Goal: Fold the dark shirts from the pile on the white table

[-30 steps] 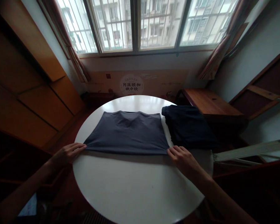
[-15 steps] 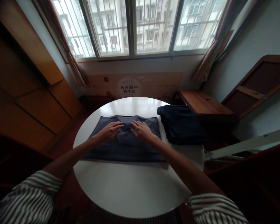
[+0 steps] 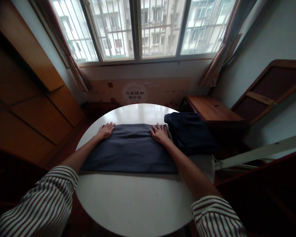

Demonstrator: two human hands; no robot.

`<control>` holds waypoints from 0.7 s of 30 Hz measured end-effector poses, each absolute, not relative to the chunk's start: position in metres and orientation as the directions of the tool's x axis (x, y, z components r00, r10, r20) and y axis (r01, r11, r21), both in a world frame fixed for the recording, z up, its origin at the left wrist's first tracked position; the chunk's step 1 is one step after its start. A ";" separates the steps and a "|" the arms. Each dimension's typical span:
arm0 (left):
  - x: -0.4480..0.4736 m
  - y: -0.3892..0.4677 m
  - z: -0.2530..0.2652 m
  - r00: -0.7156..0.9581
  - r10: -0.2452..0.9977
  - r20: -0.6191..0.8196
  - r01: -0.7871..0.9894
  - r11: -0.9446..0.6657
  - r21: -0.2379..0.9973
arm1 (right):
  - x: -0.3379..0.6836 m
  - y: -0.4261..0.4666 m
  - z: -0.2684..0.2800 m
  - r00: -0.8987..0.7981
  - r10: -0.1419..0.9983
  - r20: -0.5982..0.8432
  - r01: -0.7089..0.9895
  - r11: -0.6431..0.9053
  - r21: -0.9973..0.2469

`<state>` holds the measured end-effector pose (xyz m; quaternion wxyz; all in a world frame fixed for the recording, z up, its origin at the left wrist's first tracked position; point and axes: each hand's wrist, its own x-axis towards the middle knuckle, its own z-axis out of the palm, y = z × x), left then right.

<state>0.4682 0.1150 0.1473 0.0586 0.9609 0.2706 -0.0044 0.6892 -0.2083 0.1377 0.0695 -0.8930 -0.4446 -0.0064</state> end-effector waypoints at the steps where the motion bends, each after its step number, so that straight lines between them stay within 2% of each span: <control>1: 0.466 0.118 0.148 0.840 0.542 -0.033 0.542 -0.833 0.113 | 0.691 -0.209 0.137 0.611 0.789 0.072 0.790 -0.602 -0.116; 6: 0.462 0.114 0.161 0.781 0.623 0.047 0.616 -0.780 0.114 | 0.687 -0.206 0.146 0.612 0.788 0.073 0.790 -0.603 -0.114; 9: 0.457 0.082 0.172 0.797 0.589 0.130 0.581 -0.808 0.096 | 0.665 -0.206 0.160 0.595 0.795 0.120 0.804 -0.584 -0.115; 11: 0.447 0.050 0.174 0.865 0.472 0.169 0.464 -0.881 0.086 | 0.635 -0.208 0.169 0.511 0.839 0.189 0.860 -0.496 -0.123; 13: 0.431 0.017 0.171 0.944 0.285 0.166 0.275 -0.958 0.081 | 0.598 -0.212 0.174 0.335 0.912 0.237 0.941 -0.314 -0.124; 15: 0.413 -0.005 0.163 0.983 0.142 0.117 0.132 -0.987 0.091 | 0.562 -0.216 0.175 0.144 0.965 0.220 0.984 -0.116 -0.134; 16: 0.405 -0.009 0.159 0.989 0.122 0.080 0.114 -0.988 0.100 | 0.547 -0.218 0.174 0.076 0.978 0.195 0.987 -0.046 -0.153; 18: 0.390 -0.005 0.152 0.986 0.168 0.018 0.165 -0.979 0.118 | 0.526 -0.225 0.170 0.012 0.990 0.137 0.979 0.016 -0.204; 21: 0.372 0.023 0.150 0.950 0.311 -0.021 0.312 -0.944 0.110 | 0.516 -0.244 0.163 0.023 0.997 0.078 0.968 -0.002 -0.252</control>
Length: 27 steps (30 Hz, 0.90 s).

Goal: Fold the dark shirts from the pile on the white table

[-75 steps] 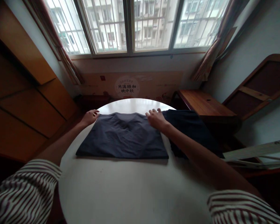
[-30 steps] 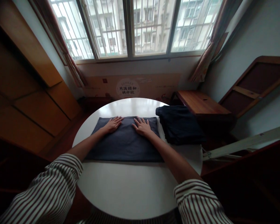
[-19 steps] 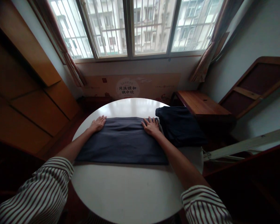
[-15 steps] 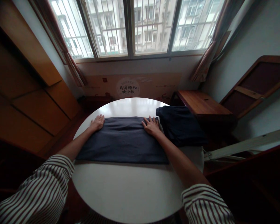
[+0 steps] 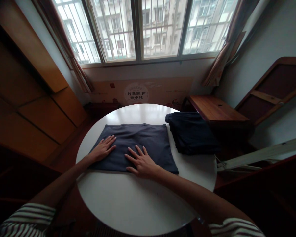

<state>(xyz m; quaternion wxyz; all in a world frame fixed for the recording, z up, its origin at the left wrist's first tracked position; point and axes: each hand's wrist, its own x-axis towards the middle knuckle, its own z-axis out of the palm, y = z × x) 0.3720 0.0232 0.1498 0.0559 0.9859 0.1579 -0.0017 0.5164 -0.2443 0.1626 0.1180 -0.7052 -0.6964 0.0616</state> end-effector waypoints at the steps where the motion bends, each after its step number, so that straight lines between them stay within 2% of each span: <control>1: 0.366 0.034 0.150 0.933 0.359 -0.023 0.360 -0.928 0.099 | 0.516 -0.253 0.161 0.027 0.997 0.070 0.966 -0.008 -0.260; 4: 0.350 0.057 0.152 0.885 0.464 -0.025 0.465 -0.883 0.071 | 0.516 -0.282 0.158 0.016 0.998 0.059 0.958 0.001 -0.287; 7: 0.341 0.066 0.148 0.860 0.510 0.008 0.509 -0.859 0.057 | 0.511 -0.307 0.157 -0.003 0.999 0.051 0.948 0.019 -0.317; 11: 0.340 0.069 0.144 0.845 0.508 0.169 0.502 -0.861 0.078 | 0.508 -0.319 0.158 -0.001 0.998 0.066 0.944 0.023 -0.330; 17: 0.318 0.042 0.154 0.832 0.415 0.369 0.404 -0.908 0.112 | 0.518 -0.316 0.166 0.005 0.974 0.227 0.934 0.076 -0.349; 22: 0.293 0.010 0.164 0.960 0.085 0.268 0.041 -0.985 0.166 | 0.514 -0.299 0.177 -0.095 0.946 0.311 0.923 0.201 -0.329; 24: 0.290 0.007 0.168 0.972 0.050 0.229 0.010 -0.985 0.171 | 0.507 -0.290 0.180 -0.154 0.937 0.312 0.914 0.255 -0.316; 27: 0.299 0.011 0.176 0.974 0.093 0.205 0.056 -0.982 0.179 | 0.496 -0.279 0.182 -0.207 0.942 0.265 0.913 0.283 -0.293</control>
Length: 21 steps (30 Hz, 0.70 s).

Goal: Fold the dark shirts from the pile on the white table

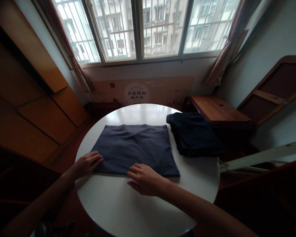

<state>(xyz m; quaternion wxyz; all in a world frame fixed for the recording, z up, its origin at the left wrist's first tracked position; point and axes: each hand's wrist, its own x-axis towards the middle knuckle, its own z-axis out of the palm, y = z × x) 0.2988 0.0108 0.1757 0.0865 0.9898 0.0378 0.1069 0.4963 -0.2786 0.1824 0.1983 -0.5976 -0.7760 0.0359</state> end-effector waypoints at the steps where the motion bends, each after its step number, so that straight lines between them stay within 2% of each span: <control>1: 0.307 0.012 0.180 0.973 0.104 0.204 0.066 -0.980 0.185 | 0.493 -0.277 0.183 -0.220 0.945 0.241 0.918 0.284 -0.276; 7: 0.414 0.020 0.204 0.943 0.120 0.312 0.026 -0.957 0.289 | 0.482 -0.270 0.189 -0.293 0.942 0.162 0.955 0.297 -0.003; 9: 0.463 0.020 0.207 0.946 0.099 0.309 0.004 -0.956 0.293 | 0.480 -0.264 0.191 -0.257 0.956 0.142 0.966 0.249 0.069; 11: 0.509 0.020 0.208 0.964 0.095 0.248 0.029 -0.966 0.255 | 0.479 -0.258 0.190 -0.157 0.978 0.137 0.984 0.143 0.110; 13: 0.546 0.019 0.205 0.982 0.126 0.140 0.096 -0.975 0.200 | 0.478 -0.251 0.187 -0.064 0.989 0.137 0.992 0.047 0.120; 16: 0.579 0.021 0.199 0.987 0.160 0.008 0.157 -0.974 0.162 | 0.477 -0.244 0.183 -0.013 0.994 0.109 0.998 0.006 0.064; 21: 0.597 0.030 0.189 0.992 0.124 -0.036 0.128 -0.977 0.169 | 0.480 -0.240 0.183 0.076 0.993 0.094 0.997 -0.075 -0.016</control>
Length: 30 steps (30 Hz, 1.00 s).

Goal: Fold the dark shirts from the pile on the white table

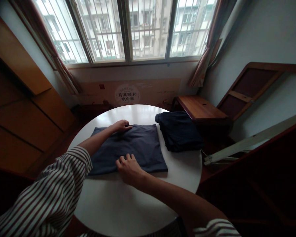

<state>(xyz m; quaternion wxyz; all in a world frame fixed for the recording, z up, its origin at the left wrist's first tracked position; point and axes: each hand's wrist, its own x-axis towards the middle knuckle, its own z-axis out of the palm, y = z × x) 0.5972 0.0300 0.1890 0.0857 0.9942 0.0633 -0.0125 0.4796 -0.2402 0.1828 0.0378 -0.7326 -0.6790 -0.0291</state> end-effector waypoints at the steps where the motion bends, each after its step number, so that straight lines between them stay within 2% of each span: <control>1: 0.599 0.032 0.187 0.993 0.116 -0.033 0.120 -0.978 0.172 | 0.481 -0.240 0.182 0.085 0.992 0.090 0.996 -0.084 -0.019; 4: 0.602 0.037 0.184 0.994 0.104 -0.025 0.107 -0.975 0.195 | 0.481 -0.242 0.179 0.072 0.995 0.071 0.997 -0.071 -0.020; 11: 0.602 0.039 0.179 0.995 0.103 -0.018 0.104 -0.966 0.238 | 0.473 -0.234 0.179 0.045 0.996 0.071 0.997 -0.050 0.066; 16: 0.598 0.028 0.182 0.991 0.135 0.025 0.126 -0.969 0.212 | 0.465 -0.227 0.172 0.023 0.995 0.095 0.984 -0.039 0.172; 18: 0.592 0.022 0.186 0.983 0.169 0.075 0.152 -0.970 0.192 | 0.466 -0.230 0.174 -0.011 0.996 0.091 0.986 -0.005 0.169; 20: 0.579 0.014 0.192 0.967 0.212 0.138 0.187 -0.966 0.176 | 0.475 -0.235 0.184 -0.032 0.997 0.068 0.998 0.029 0.050; 22: 0.553 0.003 0.198 0.951 0.247 0.185 0.217 -0.962 0.168 | 0.495 -0.238 0.200 -0.031 0.998 0.050 0.986 0.039 -0.164; 25: 0.490 -0.026 0.200 0.944 0.262 0.198 0.234 -0.960 0.153 | 0.542 -0.227 0.223 0.040 0.999 0.011 0.888 -0.030 -0.460; 28: 0.417 -0.066 0.194 0.960 0.228 0.162 0.207 -0.969 0.138 | 0.598 -0.194 0.235 0.152 0.988 -0.015 0.843 -0.138 -0.520; 30: 0.378 -0.092 0.187 0.988 0.092 0.121 0.079 -0.990 0.114 | 0.630 -0.164 0.236 0.220 0.975 -0.034 0.831 -0.206 -0.517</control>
